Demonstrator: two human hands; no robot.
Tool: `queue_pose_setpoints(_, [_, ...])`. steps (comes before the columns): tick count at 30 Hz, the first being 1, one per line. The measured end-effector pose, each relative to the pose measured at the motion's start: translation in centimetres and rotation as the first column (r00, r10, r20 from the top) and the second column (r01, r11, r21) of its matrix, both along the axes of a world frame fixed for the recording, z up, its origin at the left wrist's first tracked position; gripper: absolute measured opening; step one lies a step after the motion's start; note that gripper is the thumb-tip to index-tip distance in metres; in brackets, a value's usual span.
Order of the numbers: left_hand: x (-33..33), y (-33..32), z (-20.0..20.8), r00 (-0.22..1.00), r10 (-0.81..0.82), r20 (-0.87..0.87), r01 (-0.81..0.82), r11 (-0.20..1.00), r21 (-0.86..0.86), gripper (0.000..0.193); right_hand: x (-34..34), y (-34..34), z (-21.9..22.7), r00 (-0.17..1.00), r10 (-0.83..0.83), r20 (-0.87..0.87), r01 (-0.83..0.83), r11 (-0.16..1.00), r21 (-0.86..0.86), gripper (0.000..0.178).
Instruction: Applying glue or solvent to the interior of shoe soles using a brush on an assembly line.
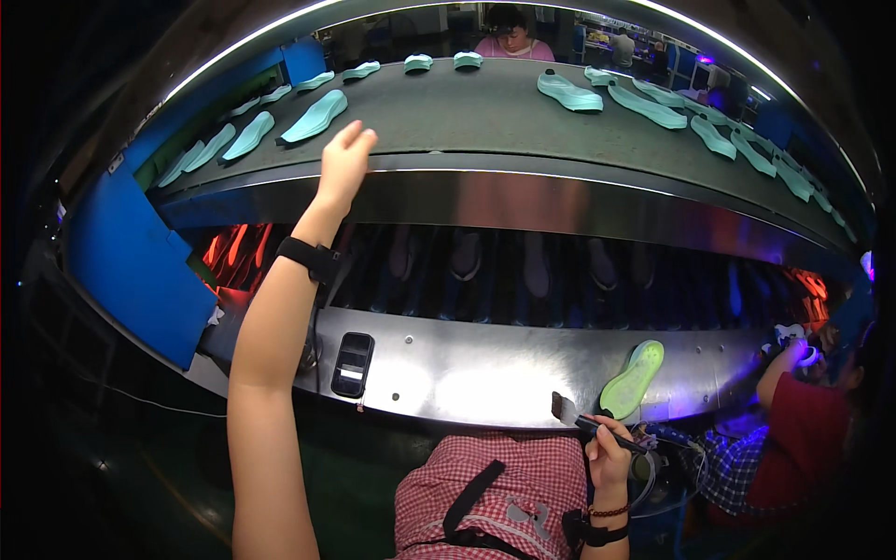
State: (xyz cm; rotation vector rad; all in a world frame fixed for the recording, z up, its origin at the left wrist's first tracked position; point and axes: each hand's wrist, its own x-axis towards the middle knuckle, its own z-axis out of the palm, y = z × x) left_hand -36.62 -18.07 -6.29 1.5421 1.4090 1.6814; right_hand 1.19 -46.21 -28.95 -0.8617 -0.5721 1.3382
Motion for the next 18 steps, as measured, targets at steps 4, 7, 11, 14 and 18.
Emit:
queue_pose_setpoints(4, [3.0,0.9,0.3,0.934,-0.103,-0.342,0.072,0.992,-0.100,0.045,1.3,0.0,-1.3,0.998,-0.066,-0.022,0.065,0.997,-0.043,0.018])
queue_pose_setpoints(7, [6.3,0.7,2.6,0.893,-0.135,-0.429,0.140,0.990,-0.020,0.035,1.3,0.4,-1.4,0.995,-0.080,-0.061,0.075,0.993,-0.089,0.018])
queue_pose_setpoints(11, [10.5,4.3,5.4,0.529,0.033,-0.848,0.085,0.992,0.092,0.026,1.9,1.1,-2.0,0.993,-0.068,-0.092,0.059,0.994,-0.094,0.017])
queue_pose_setpoints(14, [15.3,6.2,6.5,0.194,0.152,-0.969,0.109,0.978,0.176,0.025,2.8,1.3,-2.3,0.990,-0.090,-0.106,0.077,0.989,-0.122,0.018])
queue_pose_setpoints(18, [22.0,8.2,6.7,-0.072,0.136,-0.988,0.082,0.988,0.131,0.046,4.2,1.4,-3.3,0.983,-0.115,-0.141,0.091,0.982,-0.166,0.019])
